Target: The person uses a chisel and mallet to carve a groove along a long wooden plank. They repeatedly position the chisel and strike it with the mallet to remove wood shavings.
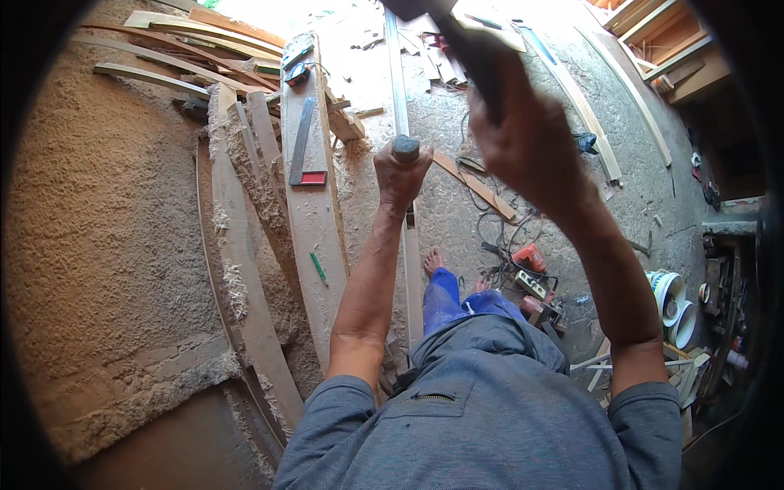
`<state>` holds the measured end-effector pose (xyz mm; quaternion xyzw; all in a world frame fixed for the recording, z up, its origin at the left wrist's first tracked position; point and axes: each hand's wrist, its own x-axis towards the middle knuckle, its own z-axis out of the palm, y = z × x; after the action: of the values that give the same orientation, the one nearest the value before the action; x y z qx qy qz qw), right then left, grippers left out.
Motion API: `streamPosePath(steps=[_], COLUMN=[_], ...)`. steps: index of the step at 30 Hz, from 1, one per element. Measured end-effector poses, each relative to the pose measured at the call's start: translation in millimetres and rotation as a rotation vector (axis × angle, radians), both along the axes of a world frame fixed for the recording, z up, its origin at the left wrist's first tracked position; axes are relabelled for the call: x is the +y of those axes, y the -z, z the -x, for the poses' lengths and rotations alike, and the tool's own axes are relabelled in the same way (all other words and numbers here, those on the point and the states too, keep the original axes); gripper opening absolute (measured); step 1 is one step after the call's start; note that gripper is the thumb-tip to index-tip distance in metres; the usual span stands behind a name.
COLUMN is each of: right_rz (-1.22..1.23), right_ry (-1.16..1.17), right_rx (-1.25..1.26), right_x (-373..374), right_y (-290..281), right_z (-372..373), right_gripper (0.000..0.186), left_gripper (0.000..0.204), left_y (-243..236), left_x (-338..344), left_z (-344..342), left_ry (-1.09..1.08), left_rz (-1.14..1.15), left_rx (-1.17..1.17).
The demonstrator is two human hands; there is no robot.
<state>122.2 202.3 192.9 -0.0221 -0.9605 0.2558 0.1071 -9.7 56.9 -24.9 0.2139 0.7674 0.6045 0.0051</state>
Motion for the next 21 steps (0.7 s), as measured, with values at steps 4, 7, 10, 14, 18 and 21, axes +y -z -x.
streamPosePath(steps=[4,7,10,14,18,21], right_rz=[0.014,0.136,0.268,0.193,0.197,-0.238], right_ry=[-0.116,-0.11,-0.126,0.01,0.134,-0.15], right_rx=[-0.446,-0.215,0.091,0.648,0.797,-0.314], right_x=[6,7,6,39,11,-12], right_y=[61,57,10,-84,-39,67], right_z=[-31,-59,-49,-18,-10,-32], right_gripper=[0.065,0.067,0.064,0.051,0.051,0.057], left_gripper=[0.019,0.021,0.021,0.024,0.023,0.022], left_y=[-9,-17,-4,4,6,10], left_x=[-1,-7,-4,-2,-7,-7], left_z=[-32,-59,-17,6,-17,-22], left_ry=[-0.036,-0.009,-0.019,-0.042,-0.018,-0.062], left_rz=[-0.125,-0.091,0.013,0.015,0.035,0.024], left_rx=[0.238,0.261,0.172,0.099,0.188,0.27])
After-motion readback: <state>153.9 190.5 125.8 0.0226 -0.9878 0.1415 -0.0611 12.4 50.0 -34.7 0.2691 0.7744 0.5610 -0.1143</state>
